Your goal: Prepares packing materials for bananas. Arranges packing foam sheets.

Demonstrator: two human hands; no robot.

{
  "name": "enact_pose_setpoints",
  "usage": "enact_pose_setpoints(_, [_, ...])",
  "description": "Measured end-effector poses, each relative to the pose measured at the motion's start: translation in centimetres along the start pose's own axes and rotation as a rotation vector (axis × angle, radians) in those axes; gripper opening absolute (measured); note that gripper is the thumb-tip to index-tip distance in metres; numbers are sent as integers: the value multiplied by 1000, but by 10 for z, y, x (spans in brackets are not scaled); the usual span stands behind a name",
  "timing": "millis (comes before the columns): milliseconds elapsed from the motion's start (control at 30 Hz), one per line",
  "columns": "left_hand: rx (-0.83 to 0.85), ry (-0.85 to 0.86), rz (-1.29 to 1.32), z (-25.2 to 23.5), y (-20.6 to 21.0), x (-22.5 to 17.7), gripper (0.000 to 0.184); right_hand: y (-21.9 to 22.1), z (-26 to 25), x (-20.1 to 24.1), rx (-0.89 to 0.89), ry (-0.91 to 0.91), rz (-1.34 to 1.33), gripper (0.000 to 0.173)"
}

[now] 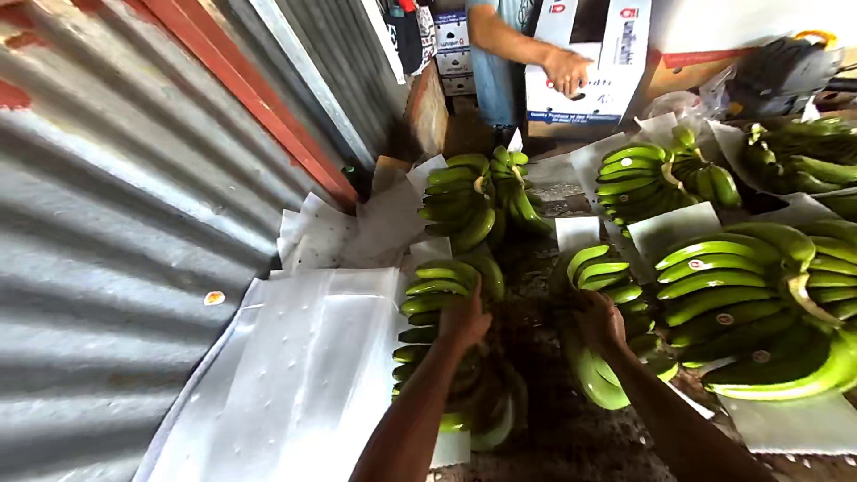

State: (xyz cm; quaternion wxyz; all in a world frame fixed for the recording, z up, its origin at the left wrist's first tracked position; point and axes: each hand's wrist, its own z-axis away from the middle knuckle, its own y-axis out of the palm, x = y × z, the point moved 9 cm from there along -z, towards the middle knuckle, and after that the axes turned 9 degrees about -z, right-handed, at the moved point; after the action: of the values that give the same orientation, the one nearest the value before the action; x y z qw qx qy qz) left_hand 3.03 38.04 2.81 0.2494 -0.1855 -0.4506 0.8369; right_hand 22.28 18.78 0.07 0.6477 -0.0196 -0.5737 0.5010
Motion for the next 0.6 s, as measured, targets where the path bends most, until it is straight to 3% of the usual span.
enact_pose_setpoints(133, [-13,44,196,9,-16,63,88,15,10,49,48,-90,-181,47])
enact_pose_setpoints(233, [74,96,212,18,-12,69,92,47,9,77,135,-130,-227,47])
enact_pose_setpoints(367, [97,134,165,35,-24,83,83,82,4,72,206,-149,-86,50])
enact_pose_setpoints(467, [-83,93,84,75,-60,103,77,76,14,69,239,-171,-118,63])
enact_pose_setpoints(533, [-251,-47,87,108,-72,138,79,64,32,65,239,-218,-233,74])
enact_pose_setpoints(600, [-345,-234,93,138,-56,187,93,49,52,53,204,-277,-316,79])
